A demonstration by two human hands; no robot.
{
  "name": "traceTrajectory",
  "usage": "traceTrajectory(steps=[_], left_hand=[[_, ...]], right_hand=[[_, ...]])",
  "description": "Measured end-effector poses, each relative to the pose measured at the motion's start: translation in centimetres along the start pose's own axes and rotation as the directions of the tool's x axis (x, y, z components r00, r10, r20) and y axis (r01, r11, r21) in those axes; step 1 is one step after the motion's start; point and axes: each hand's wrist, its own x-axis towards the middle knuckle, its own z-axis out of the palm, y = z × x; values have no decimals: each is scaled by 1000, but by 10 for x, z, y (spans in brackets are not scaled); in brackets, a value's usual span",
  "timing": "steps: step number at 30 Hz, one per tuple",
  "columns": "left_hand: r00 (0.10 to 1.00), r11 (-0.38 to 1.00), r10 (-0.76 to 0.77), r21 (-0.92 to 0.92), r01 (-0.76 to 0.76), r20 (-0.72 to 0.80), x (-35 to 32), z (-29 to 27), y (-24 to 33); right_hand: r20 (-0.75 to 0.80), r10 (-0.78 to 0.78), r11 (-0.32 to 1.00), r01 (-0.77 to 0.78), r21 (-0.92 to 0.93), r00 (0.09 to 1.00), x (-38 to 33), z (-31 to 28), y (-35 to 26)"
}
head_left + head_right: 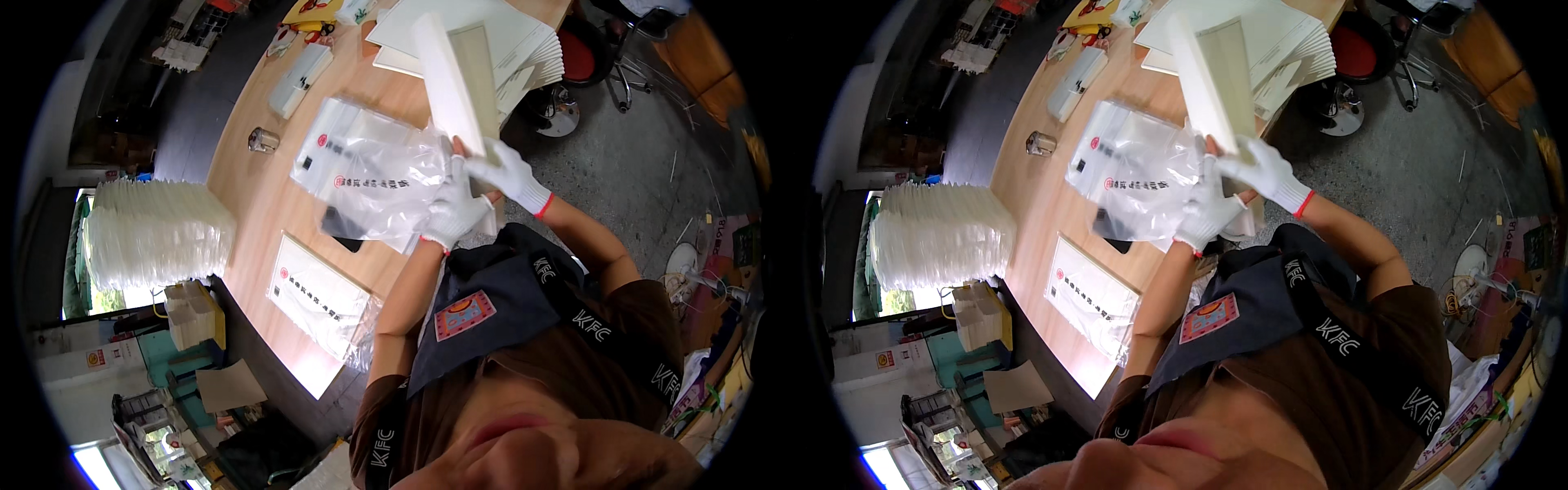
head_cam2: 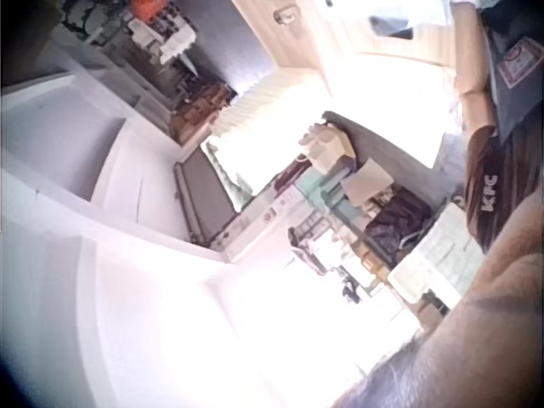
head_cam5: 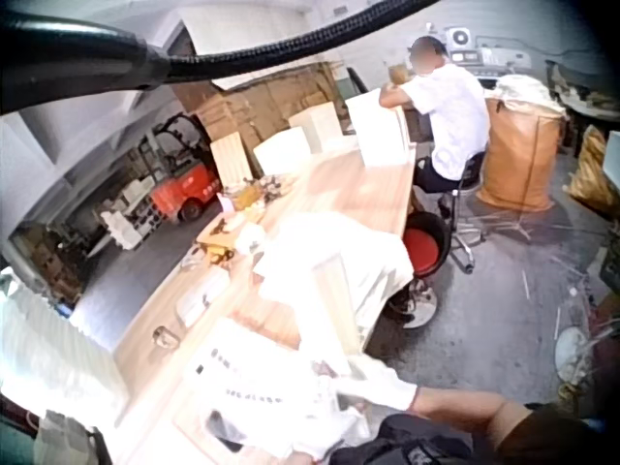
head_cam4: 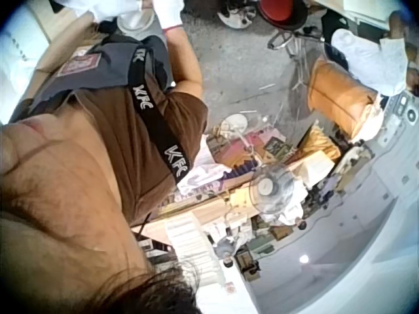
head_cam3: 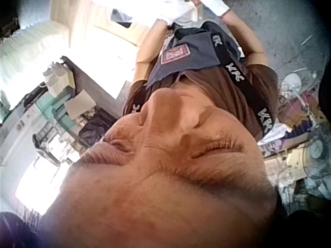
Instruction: The person places stacks of white paper documents into clear plastic bags on a wooden table. They handle the bags and papers with gloved hands, folding the bags closed after insertion.
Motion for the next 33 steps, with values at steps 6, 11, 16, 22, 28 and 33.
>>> traceTrajectory(steps=[6,11,16,22,28,33], left_hand=[[981,444,-194,-890,99,12,0,-72,-47],[940,527,-307,-849,38,-148,-16,-172,-51],[987,940,-92,-316,130,130,-45,-116,-12],[914,988,56,-113,-110,-401,-130,-15,-53],[967,985,168,-5,-172,-191,-35,-55,4],[952,999,36,-23,-45,-305,-23,-33,-8]], right_hand=[[174,-271,851,320,-416,947,-2,-54,-21],[495,-455,487,672,-557,740,-4,-60,-50],[738,-148,326,738,-592,658,8,-20,-50],[751,84,893,-385,235,655,17,-19,0],[557,-315,947,219,235,768,48,77,34],[336,-498,482,577,-659,799,17,93,-31]])
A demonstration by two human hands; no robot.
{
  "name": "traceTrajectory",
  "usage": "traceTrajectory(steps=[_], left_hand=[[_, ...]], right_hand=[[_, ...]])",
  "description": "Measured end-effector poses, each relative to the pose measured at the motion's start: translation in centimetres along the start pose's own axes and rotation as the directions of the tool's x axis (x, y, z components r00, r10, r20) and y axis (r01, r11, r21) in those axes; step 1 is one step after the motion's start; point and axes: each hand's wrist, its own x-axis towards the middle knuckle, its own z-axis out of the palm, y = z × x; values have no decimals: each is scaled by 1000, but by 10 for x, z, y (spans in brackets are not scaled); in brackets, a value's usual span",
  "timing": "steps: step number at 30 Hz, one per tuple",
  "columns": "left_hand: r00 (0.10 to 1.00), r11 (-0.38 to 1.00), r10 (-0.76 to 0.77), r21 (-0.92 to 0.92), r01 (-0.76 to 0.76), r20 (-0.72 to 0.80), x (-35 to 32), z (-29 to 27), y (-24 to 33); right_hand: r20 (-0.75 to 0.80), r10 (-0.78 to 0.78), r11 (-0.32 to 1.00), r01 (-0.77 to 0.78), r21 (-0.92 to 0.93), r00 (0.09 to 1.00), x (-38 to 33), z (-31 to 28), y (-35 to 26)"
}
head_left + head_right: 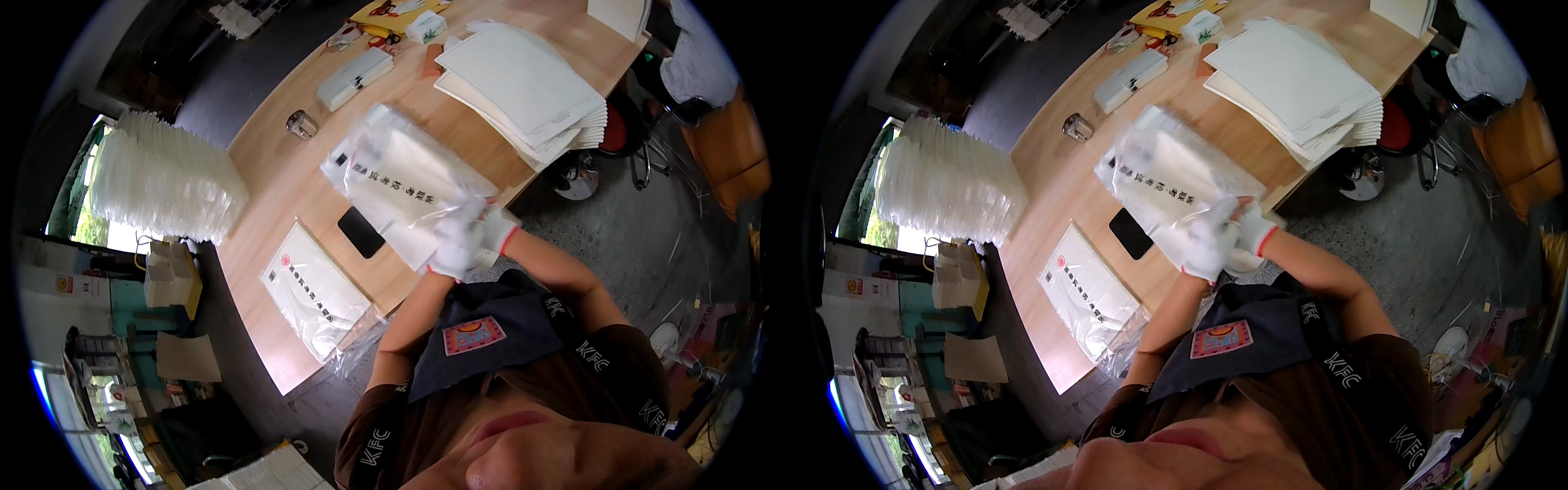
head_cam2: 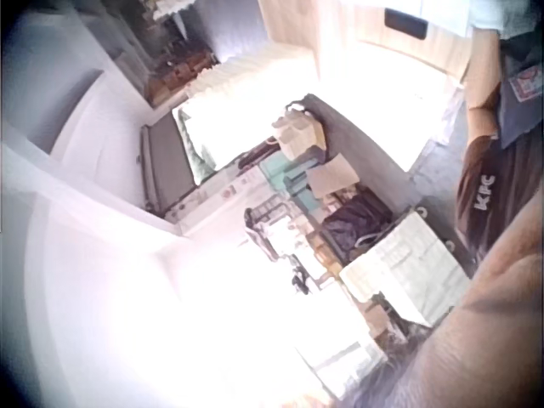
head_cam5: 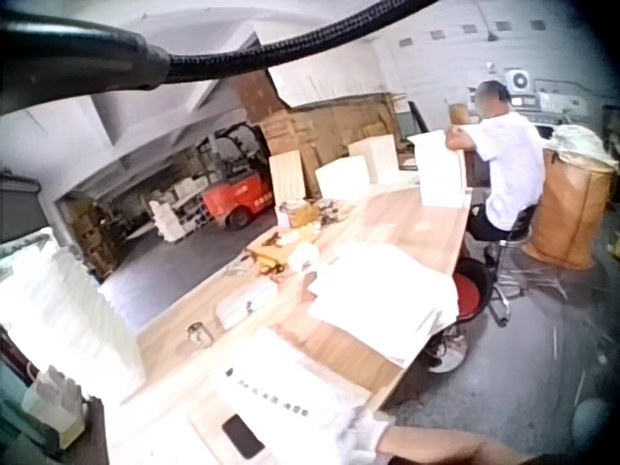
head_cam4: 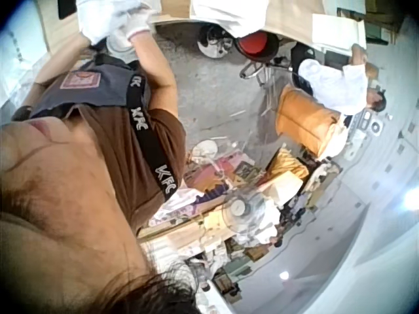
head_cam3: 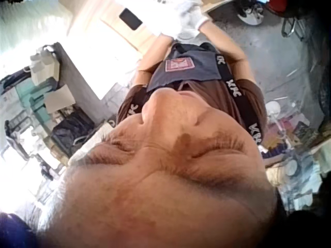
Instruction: The person places stacks of white paper documents into clear plastic bags on a wooden table. They handle the bags and papers with gloved hands, folding the bags closed after insertion.
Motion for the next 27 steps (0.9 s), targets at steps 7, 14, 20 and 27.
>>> traceTrajectory(steps=[7,14,20,27], left_hand=[[999,992,28,120,-31,22,-69,11,-43],[926,810,-188,482,335,-327,-123,-47,-121],[970,876,-1,467,118,-244,-196,-41,-43],[937,828,-246,449,335,-246,-183,-30,-52]], right_hand=[[-194,-71,986,40,-161,978,-53,4,26],[191,198,977,-178,-117,961,-35,41,66],[584,245,966,-247,-77,774,-115,-35,41],[543,172,963,-255,81,822,-142,-6,51]])
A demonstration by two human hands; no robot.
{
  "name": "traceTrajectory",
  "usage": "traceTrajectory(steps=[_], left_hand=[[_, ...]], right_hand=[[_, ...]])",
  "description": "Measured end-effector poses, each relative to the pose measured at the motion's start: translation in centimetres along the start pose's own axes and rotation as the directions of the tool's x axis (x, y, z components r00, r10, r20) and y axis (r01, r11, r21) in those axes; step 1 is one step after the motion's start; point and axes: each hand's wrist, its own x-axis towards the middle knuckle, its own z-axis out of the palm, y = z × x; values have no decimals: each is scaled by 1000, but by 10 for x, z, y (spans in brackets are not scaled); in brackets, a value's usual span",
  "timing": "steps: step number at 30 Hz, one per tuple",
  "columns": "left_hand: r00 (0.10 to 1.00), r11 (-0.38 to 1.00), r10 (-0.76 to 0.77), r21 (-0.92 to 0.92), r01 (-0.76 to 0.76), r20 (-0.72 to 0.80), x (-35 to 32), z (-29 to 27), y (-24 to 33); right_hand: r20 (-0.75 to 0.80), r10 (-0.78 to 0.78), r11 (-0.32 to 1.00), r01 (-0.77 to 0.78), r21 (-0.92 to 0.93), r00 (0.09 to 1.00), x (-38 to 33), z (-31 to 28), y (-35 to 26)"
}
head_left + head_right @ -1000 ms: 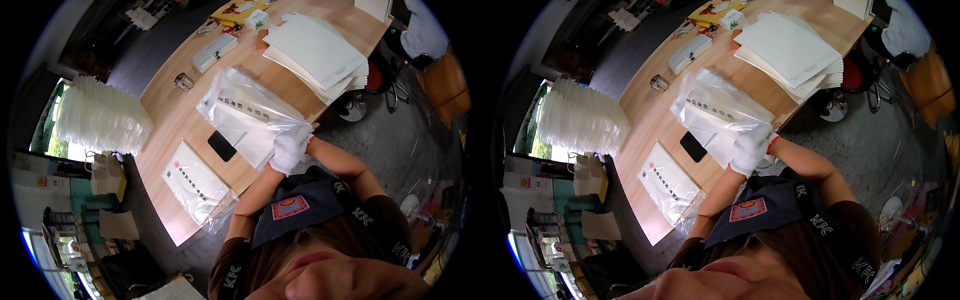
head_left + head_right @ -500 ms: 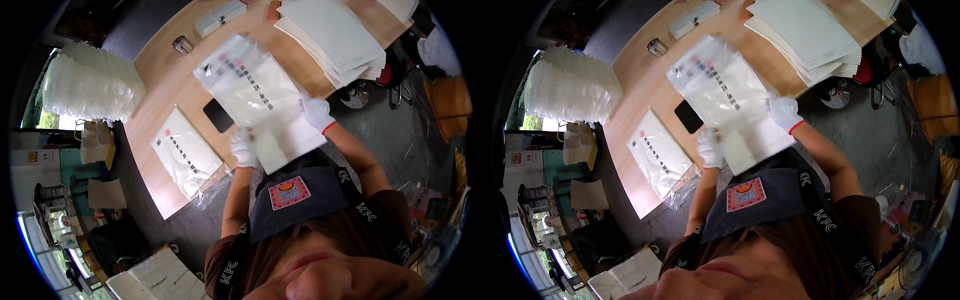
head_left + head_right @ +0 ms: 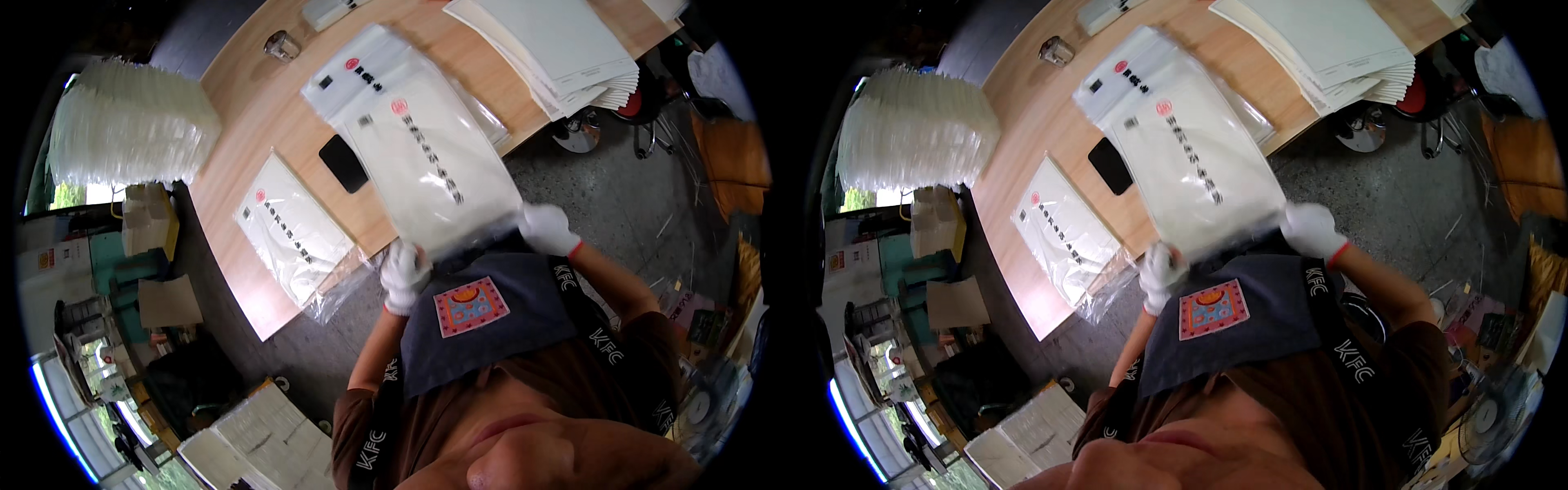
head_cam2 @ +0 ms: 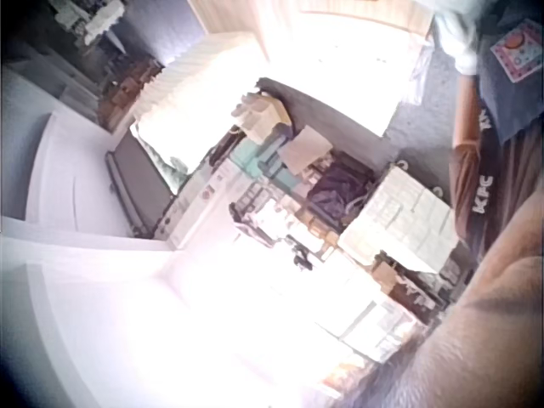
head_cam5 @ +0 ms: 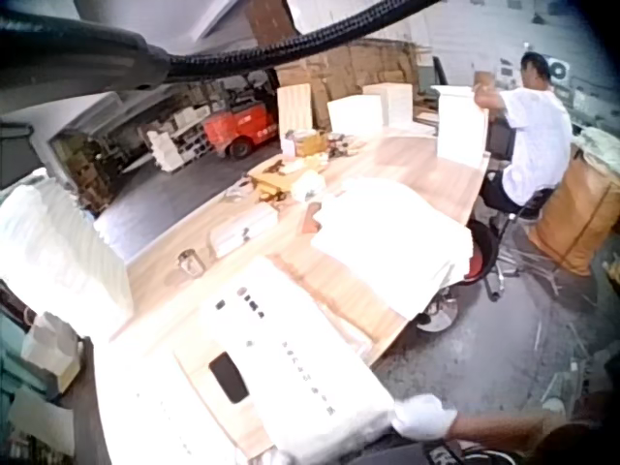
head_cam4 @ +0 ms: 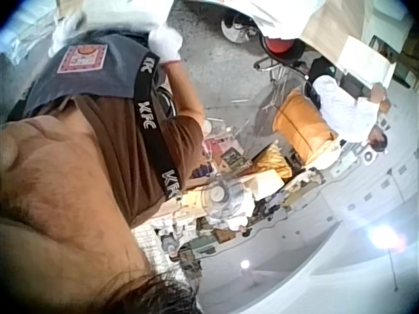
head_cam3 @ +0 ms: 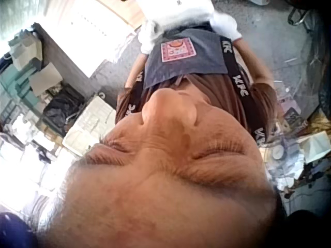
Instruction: The person places stacks of white paper documents into clear plastic bags on a wooden table. They handle the bags and papers with gloved hands, folding the bags closed after insertion.
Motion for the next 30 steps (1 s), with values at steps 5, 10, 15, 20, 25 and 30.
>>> traceTrajectory(steps=[5,10,15,20,25,30], left_hand=[[973,984,171,-84,-159,157,-49,10,-34],[548,55,-542,-624,780,637,-65,57,-74],[641,379,-666,-568,731,382,12,15,-21],[760,683,-650,-430,590,9,-14,-84,-50],[669,704,-681,-516,488,-297,-31,-164,-117],[570,462,-820,524,715,-54,-117,-131,-276]], right_hand=[[143,38,996,-26,-84,989,2,-9,14],[32,114,820,-112,561,993,34,22,68],[283,-62,-37,-285,958,957,88,53,25],[442,-310,231,-384,894,842,120,56,-78],[364,-457,188,-312,931,812,186,84,-221],[538,-350,199,-500,843,767,200,157,-285]])
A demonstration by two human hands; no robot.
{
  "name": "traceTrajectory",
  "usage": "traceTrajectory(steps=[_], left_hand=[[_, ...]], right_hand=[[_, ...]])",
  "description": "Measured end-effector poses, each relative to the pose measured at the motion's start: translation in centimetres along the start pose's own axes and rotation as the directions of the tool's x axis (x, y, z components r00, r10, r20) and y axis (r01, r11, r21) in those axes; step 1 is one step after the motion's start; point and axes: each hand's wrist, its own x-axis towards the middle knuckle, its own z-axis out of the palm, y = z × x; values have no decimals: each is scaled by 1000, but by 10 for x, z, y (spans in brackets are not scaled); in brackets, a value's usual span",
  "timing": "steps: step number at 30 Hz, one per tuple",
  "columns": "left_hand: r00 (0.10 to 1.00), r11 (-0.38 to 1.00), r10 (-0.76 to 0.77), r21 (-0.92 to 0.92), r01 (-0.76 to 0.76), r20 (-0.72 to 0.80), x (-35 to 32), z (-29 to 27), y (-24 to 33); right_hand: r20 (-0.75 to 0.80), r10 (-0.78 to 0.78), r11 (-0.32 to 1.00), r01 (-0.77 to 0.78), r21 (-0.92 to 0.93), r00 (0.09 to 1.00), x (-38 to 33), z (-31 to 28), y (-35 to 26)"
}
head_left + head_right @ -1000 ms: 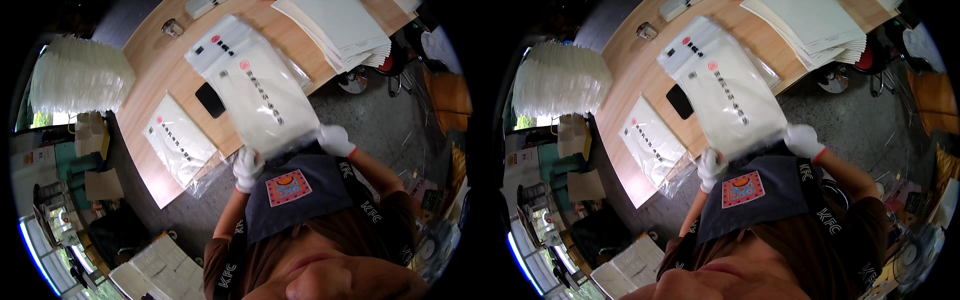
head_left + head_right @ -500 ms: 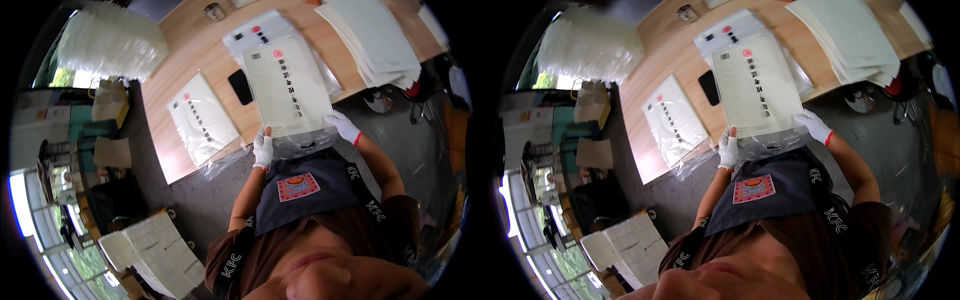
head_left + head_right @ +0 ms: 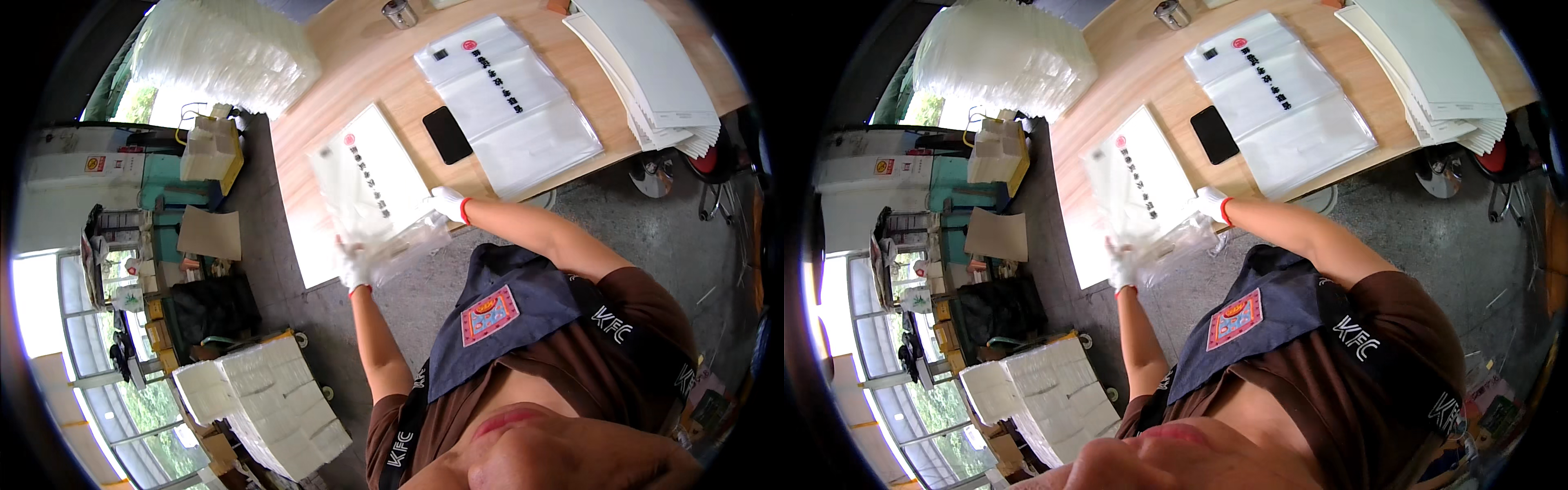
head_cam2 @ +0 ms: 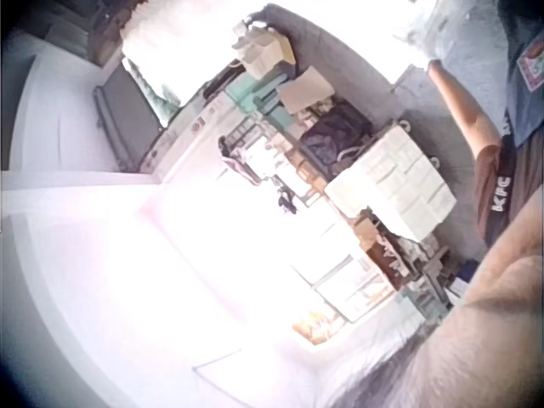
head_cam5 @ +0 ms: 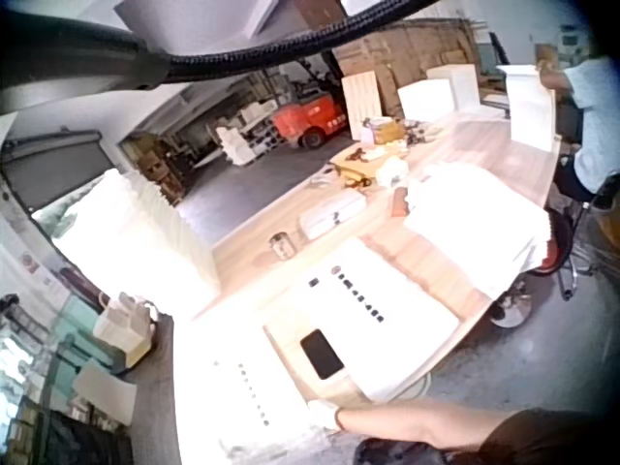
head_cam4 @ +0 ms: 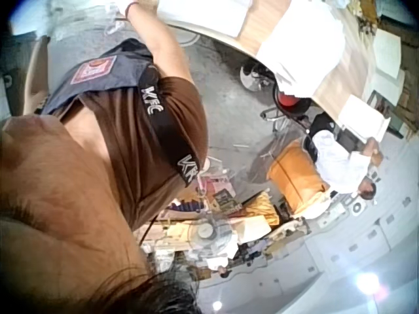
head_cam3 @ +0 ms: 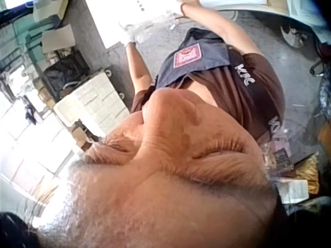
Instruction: The person places stacks of white paper documents into clear plastic bags on a wooden table. They handle the bags and papers with gloved hands, folding the bags closed after insertion.
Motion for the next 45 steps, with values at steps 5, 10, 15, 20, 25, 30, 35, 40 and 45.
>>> traceTrajectory(steps=[5,10,15,20,25,30,35,40,45], left_hand=[[958,992,-37,130,0,285,-7,-15,64],[821,824,376,-250,-508,-429,-32,-47,189],[542,410,787,-407,-816,-293,-75,-25,392],[537,482,838,-332,-811,-97,-53,5,456],[473,432,870,-243,-868,-139,-64,-2,462],[487,406,866,-407,-818,-115,-50,6,460],[558,484,822,-653,-583,111,-49,-24,462],[673,-144,612,-895,-422,-415,41,-7,448],[623,-108,774,-993,-42,-111,-29,-134,471]], right_hand=[[266,191,980,-197,-5,945,-81,-29,11],[68,65,981,-51,-186,996,-162,-84,25],[-169,-93,938,29,-345,981,-210,-110,20],[-298,-146,972,81,-221,943,-242,-126,10],[-480,-313,942,332,-47,820,-233,-177,1],[-456,-375,926,342,-157,807,-229,-186,-29],[-575,-200,968,69,-241,793,-185,-216,-48],[-448,-553,525,-125,-842,702,-142,-221,-75],[-565,-358,712,-175,-681,743,-228,-237,-82]])
